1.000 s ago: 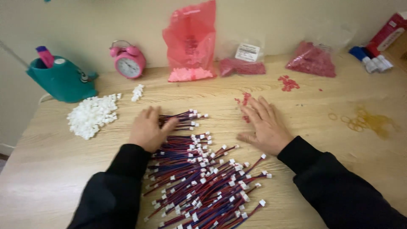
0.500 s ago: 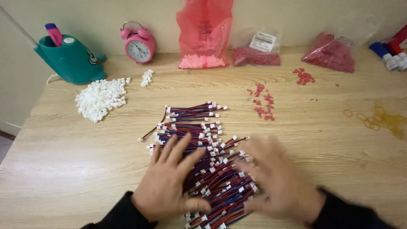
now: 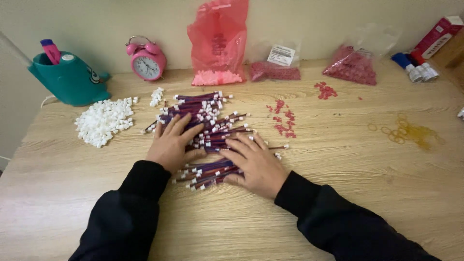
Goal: Assembling electrical wire connectors by inserting wire terminals into plastic housings.
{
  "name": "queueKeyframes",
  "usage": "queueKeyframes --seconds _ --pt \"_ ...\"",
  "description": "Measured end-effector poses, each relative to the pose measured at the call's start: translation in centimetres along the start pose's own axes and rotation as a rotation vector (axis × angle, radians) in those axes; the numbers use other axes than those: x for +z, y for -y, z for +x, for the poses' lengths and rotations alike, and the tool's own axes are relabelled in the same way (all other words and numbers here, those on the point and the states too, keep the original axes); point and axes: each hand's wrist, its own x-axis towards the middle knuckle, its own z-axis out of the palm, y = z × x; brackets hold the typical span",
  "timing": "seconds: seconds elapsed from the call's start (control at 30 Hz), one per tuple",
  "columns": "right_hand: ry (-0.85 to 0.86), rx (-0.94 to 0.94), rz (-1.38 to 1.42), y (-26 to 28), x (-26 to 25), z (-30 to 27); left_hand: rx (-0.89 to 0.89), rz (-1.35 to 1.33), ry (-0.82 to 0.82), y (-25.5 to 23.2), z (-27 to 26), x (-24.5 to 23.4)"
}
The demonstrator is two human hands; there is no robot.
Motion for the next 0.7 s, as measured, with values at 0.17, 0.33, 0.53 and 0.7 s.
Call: queueKeyframes --seconds 0.17,0.33,0.53,0.7 --pt "-0.283 0.015 0.078 -2.0 -3.3 -1.5 0.142 -0.081 -0.409 -4.2 -1.8 -3.2" --pt "-0.382 0.351 0.048 -8.6 -5.5 -6.7 0.164 -0.282 -0.410 -9.9 -7.2 -4.2" --pt "-0.103 0.523 0.097 -10.9 -5.0 -3.7 0.121 -0.117 -0.327 -11.1 -7.2 -2.0" --pt "-0.266 0.317 0.004 -15.7 0.0 0.9 0.153 -0.113 -0.387 -10.6 -7.3 -0.7"
